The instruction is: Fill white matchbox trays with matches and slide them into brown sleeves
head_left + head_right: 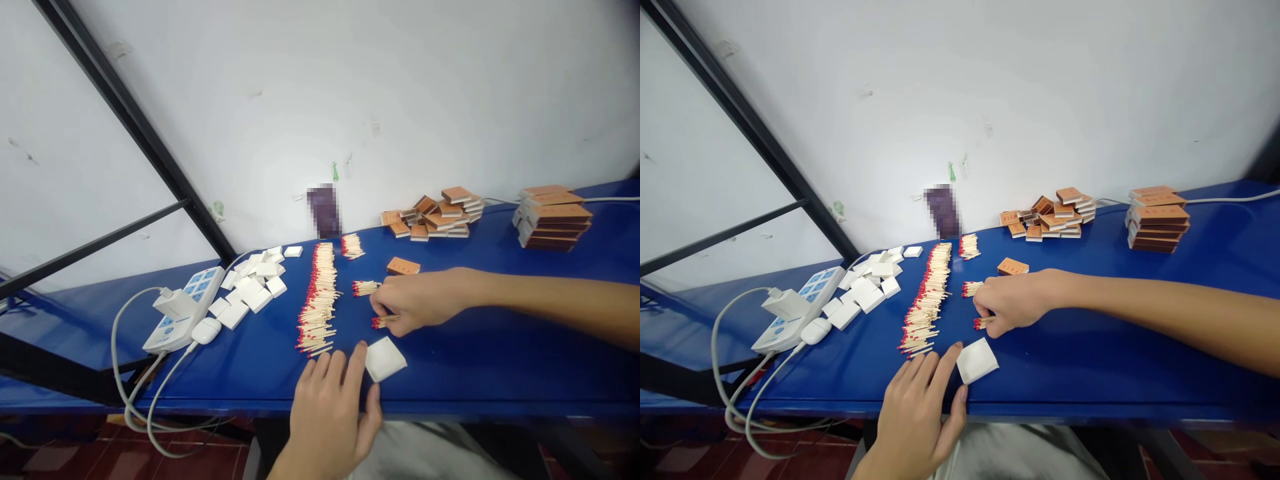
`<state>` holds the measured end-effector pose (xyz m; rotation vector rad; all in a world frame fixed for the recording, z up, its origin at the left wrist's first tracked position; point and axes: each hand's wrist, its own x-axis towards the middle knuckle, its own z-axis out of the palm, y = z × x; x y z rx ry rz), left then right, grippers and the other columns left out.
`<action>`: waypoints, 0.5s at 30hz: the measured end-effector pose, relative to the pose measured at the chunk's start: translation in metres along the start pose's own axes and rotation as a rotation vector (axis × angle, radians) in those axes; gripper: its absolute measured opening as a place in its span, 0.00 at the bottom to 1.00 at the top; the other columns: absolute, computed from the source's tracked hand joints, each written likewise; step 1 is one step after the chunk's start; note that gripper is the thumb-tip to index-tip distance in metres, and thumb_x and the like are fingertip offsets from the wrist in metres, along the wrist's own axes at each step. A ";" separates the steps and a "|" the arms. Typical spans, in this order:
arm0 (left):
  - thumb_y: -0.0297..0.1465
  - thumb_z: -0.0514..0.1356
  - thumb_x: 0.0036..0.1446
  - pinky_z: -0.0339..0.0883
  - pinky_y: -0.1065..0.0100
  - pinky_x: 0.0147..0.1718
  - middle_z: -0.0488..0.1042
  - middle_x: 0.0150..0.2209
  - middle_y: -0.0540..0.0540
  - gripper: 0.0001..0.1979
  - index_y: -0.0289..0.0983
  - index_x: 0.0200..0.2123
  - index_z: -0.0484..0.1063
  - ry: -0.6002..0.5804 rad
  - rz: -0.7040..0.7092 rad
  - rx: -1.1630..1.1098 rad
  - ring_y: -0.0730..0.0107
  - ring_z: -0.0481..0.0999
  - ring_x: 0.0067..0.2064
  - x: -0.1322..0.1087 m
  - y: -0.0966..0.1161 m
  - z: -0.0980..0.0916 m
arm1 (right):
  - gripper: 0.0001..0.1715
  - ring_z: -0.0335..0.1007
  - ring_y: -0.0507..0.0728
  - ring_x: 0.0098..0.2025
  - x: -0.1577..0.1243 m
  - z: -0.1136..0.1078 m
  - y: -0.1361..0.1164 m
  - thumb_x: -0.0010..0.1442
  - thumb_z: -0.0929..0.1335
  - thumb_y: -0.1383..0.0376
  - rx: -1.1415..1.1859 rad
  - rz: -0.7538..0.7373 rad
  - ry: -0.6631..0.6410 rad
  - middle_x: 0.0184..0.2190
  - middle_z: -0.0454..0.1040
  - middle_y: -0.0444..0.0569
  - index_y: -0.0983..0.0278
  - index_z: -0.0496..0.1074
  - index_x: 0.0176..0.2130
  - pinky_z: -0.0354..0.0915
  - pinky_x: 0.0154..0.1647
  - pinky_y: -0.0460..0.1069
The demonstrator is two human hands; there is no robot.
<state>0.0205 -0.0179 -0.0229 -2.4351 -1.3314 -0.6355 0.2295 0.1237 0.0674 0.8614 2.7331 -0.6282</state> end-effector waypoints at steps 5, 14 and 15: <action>0.33 0.49 0.67 0.67 0.57 0.33 0.72 0.37 0.41 0.21 0.33 0.61 0.61 -0.003 0.001 -0.003 0.54 0.73 0.36 0.001 0.000 0.000 | 0.06 0.58 0.53 0.26 0.000 0.001 0.001 0.53 0.67 0.62 -0.026 -0.010 0.006 0.25 0.66 0.44 0.63 0.66 0.29 0.50 0.26 0.49; 0.33 0.48 0.68 0.66 0.58 0.33 0.72 0.37 0.41 0.21 0.33 0.61 0.61 0.001 0.007 -0.004 0.55 0.73 0.35 0.002 0.000 -0.001 | 0.08 0.56 0.52 0.25 0.000 0.004 0.000 0.53 0.67 0.63 -0.063 0.013 0.014 0.24 0.64 0.43 0.62 0.62 0.28 0.44 0.25 0.50; 0.34 0.48 0.68 0.66 0.59 0.33 0.72 0.37 0.41 0.21 0.33 0.60 0.62 0.003 0.007 -0.003 0.56 0.73 0.35 0.002 0.000 -0.001 | 0.08 0.56 0.52 0.25 0.000 0.004 0.000 0.53 0.67 0.63 -0.058 0.013 0.017 0.24 0.64 0.43 0.62 0.62 0.28 0.44 0.25 0.50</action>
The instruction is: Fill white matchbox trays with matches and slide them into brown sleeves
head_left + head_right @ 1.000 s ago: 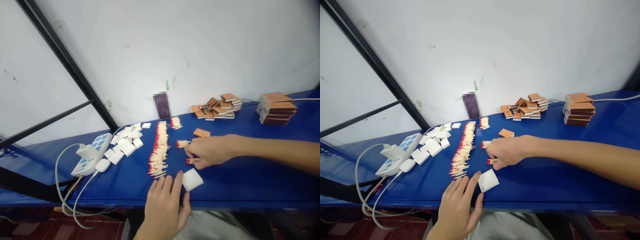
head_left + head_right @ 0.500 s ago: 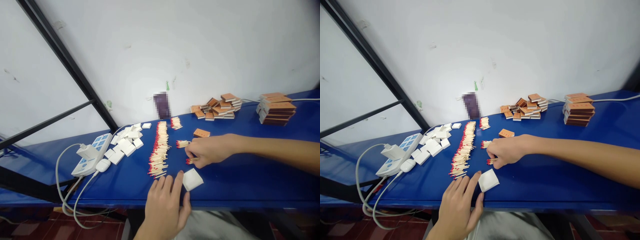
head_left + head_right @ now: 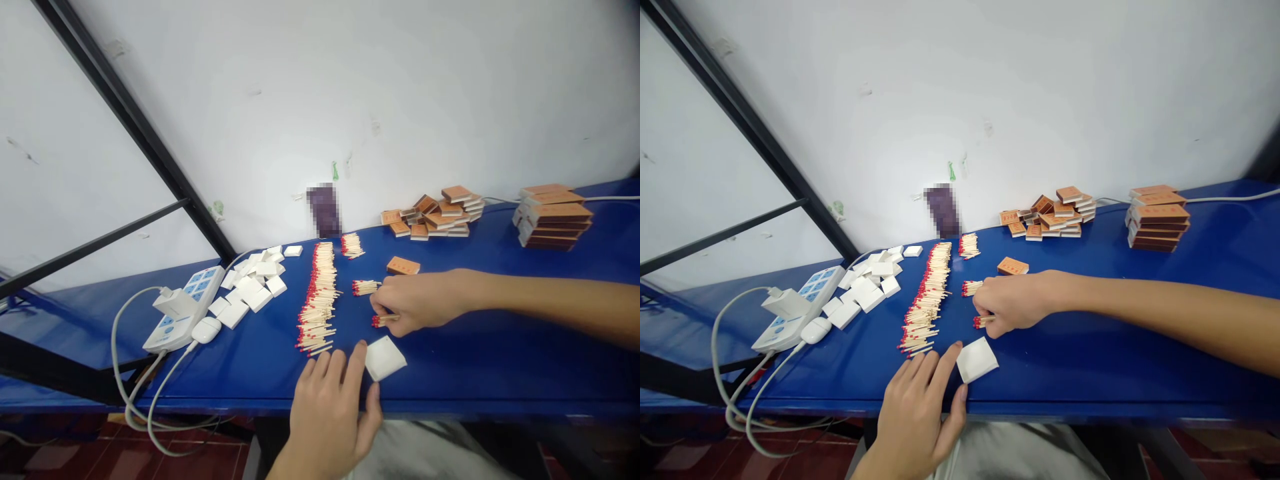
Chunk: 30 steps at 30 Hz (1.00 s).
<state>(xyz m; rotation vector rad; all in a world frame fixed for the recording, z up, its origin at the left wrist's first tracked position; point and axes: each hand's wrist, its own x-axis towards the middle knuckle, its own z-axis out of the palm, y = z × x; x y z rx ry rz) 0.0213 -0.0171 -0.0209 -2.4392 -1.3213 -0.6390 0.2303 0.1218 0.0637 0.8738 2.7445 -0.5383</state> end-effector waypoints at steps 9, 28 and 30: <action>0.33 0.49 0.68 0.66 0.57 0.32 0.72 0.37 0.41 0.21 0.32 0.61 0.61 -0.019 -0.006 -0.008 0.55 0.72 0.35 0.000 0.000 0.000 | 0.07 0.58 0.52 0.26 -0.001 -0.001 -0.002 0.53 0.66 0.65 0.008 0.019 -0.002 0.27 0.66 0.45 0.62 0.61 0.28 0.45 0.25 0.50; 0.34 0.48 0.68 0.65 0.58 0.33 0.72 0.37 0.42 0.21 0.33 0.61 0.62 -0.005 -0.008 0.003 0.56 0.72 0.35 0.000 0.001 0.000 | 0.07 0.58 0.53 0.28 -0.004 -0.005 -0.005 0.55 0.66 0.66 -0.038 -0.017 -0.042 0.29 0.67 0.46 0.62 0.61 0.30 0.47 0.26 0.48; 0.35 0.48 0.68 0.65 0.58 0.34 0.72 0.37 0.41 0.21 0.33 0.61 0.62 -0.006 -0.010 0.004 0.55 0.72 0.36 -0.001 0.001 0.001 | 0.06 0.58 0.53 0.29 -0.006 -0.008 -0.005 0.56 0.66 0.66 -0.057 -0.038 -0.017 0.28 0.66 0.46 0.62 0.61 0.30 0.47 0.26 0.48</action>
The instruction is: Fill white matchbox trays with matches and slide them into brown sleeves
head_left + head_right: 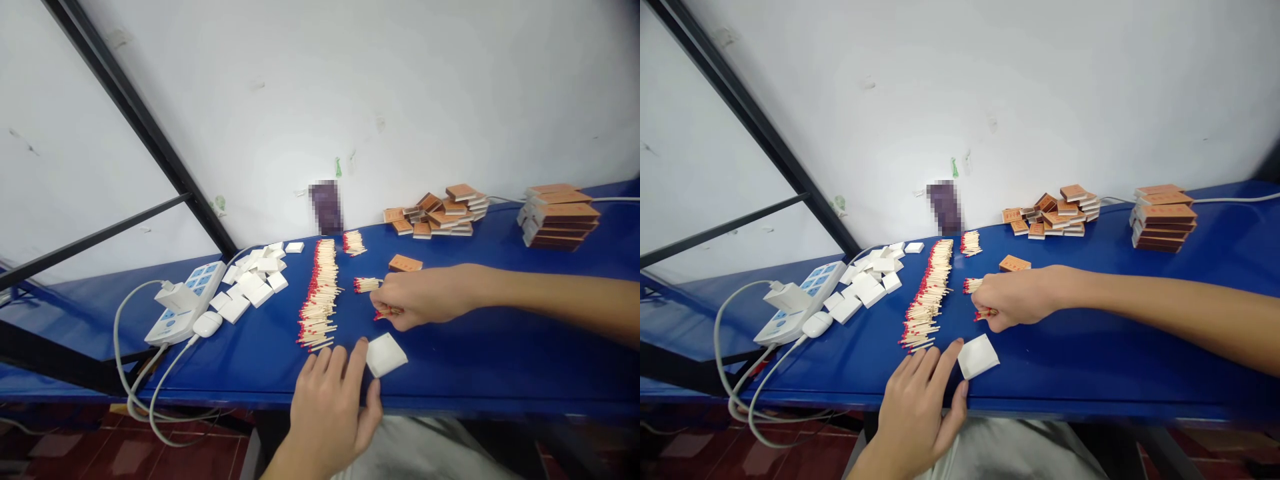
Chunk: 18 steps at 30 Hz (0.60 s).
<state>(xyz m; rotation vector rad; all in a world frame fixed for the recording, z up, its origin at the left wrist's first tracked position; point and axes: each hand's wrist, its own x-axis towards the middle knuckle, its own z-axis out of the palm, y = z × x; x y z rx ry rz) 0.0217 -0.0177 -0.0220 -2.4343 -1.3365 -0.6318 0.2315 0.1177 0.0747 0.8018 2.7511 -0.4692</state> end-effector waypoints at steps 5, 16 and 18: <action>0.34 0.49 0.68 0.65 0.58 0.34 0.72 0.37 0.41 0.21 0.33 0.61 0.62 -0.005 -0.007 -0.002 0.55 0.72 0.36 0.000 0.000 0.000 | 0.06 0.57 0.53 0.29 -0.007 -0.004 -0.006 0.58 0.65 0.65 0.036 -0.078 0.020 0.27 0.65 0.44 0.62 0.61 0.31 0.48 0.28 0.49; 0.33 0.50 0.67 0.65 0.57 0.32 0.71 0.37 0.41 0.20 0.32 0.59 0.63 -0.005 -0.002 -0.028 0.54 0.71 0.36 0.000 0.000 0.000 | 0.06 0.55 0.49 0.24 -0.008 0.012 -0.024 0.58 0.66 0.66 0.179 -0.234 0.016 0.27 0.63 0.42 0.63 0.62 0.32 0.50 0.25 0.48; 0.33 0.50 0.67 0.65 0.57 0.33 0.71 0.37 0.41 0.19 0.33 0.58 0.63 -0.008 -0.002 -0.034 0.54 0.71 0.36 -0.001 0.000 0.000 | 0.04 0.55 0.50 0.23 -0.005 0.016 -0.025 0.58 0.66 0.67 0.165 -0.238 0.011 0.26 0.64 0.42 0.63 0.63 0.32 0.50 0.24 0.48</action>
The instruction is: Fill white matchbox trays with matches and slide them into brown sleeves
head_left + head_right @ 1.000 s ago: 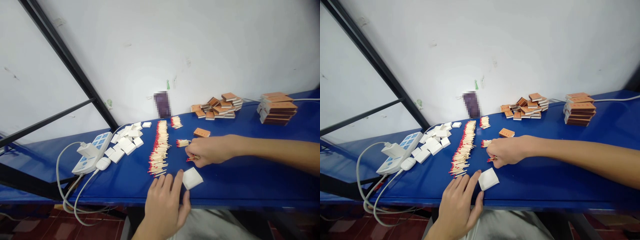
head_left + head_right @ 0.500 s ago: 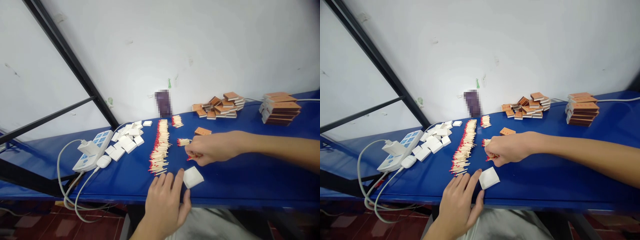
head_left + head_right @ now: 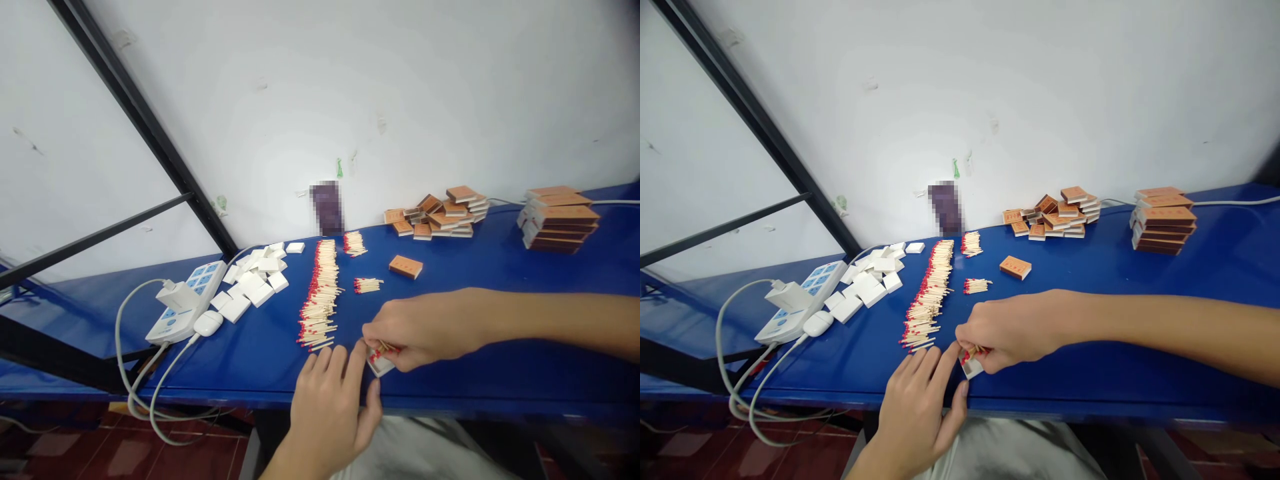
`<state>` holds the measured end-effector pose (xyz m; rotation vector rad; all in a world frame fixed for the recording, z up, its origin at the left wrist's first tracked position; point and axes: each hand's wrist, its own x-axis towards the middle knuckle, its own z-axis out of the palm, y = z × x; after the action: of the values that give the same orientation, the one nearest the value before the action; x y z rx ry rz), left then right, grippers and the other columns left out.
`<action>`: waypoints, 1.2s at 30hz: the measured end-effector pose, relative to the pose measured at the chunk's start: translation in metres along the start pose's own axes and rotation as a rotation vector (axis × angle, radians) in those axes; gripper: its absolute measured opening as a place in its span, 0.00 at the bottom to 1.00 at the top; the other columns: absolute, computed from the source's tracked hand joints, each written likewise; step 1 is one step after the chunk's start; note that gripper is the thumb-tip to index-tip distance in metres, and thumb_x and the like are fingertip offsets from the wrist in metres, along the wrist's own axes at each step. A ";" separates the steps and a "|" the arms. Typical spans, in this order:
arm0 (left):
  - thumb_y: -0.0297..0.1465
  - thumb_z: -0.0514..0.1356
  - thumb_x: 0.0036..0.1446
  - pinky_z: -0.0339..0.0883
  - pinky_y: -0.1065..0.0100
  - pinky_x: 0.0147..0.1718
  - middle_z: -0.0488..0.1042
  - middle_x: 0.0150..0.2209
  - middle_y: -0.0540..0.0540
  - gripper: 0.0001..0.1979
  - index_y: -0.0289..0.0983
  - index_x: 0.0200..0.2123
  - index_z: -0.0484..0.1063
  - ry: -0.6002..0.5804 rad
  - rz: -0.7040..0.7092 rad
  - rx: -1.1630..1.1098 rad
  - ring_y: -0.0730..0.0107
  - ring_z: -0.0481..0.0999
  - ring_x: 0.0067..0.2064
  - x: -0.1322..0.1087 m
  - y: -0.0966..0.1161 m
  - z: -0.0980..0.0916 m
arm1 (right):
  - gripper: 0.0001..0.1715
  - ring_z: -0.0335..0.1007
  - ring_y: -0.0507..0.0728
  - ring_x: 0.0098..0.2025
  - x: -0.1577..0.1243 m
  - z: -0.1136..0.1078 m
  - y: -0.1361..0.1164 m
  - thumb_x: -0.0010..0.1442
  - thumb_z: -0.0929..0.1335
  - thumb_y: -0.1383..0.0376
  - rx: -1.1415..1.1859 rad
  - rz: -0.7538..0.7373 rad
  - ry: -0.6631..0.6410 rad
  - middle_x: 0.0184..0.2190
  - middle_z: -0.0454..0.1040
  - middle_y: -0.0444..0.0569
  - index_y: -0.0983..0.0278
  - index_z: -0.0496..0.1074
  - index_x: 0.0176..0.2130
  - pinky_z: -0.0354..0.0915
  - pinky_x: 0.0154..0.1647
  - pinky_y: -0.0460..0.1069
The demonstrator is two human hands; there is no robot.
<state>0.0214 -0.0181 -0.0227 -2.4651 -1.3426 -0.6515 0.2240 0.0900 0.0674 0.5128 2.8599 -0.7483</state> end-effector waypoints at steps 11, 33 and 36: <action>0.37 0.50 0.69 0.66 0.57 0.36 0.73 0.39 0.43 0.18 0.37 0.58 0.63 -0.001 -0.063 -0.097 0.54 0.73 0.38 0.002 0.000 -0.001 | 0.09 0.61 0.50 0.25 0.002 -0.002 0.001 0.64 0.65 0.65 0.109 -0.053 0.020 0.24 0.69 0.42 0.65 0.71 0.31 0.56 0.28 0.46; 0.35 0.52 0.68 0.66 0.57 0.35 0.73 0.39 0.43 0.17 0.38 0.57 0.63 -0.006 -0.069 -0.139 0.54 0.73 0.38 0.002 -0.001 -0.001 | 0.06 0.65 0.53 0.37 -0.006 -0.008 -0.005 0.59 0.66 0.72 0.083 -0.008 0.052 0.34 0.70 0.46 0.64 0.71 0.37 0.59 0.37 0.47; 0.34 0.52 0.67 0.65 0.58 0.34 0.73 0.38 0.43 0.16 0.37 0.56 0.64 -0.011 -0.064 -0.132 0.55 0.73 0.37 0.002 -0.001 -0.002 | 0.06 0.64 0.53 0.36 -0.010 -0.011 -0.006 0.59 0.65 0.72 0.087 -0.020 0.074 0.34 0.69 0.46 0.63 0.69 0.36 0.59 0.36 0.47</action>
<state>0.0207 -0.0165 -0.0203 -2.5398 -1.4314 -0.7648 0.2303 0.0875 0.0815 0.5341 2.9144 -0.8790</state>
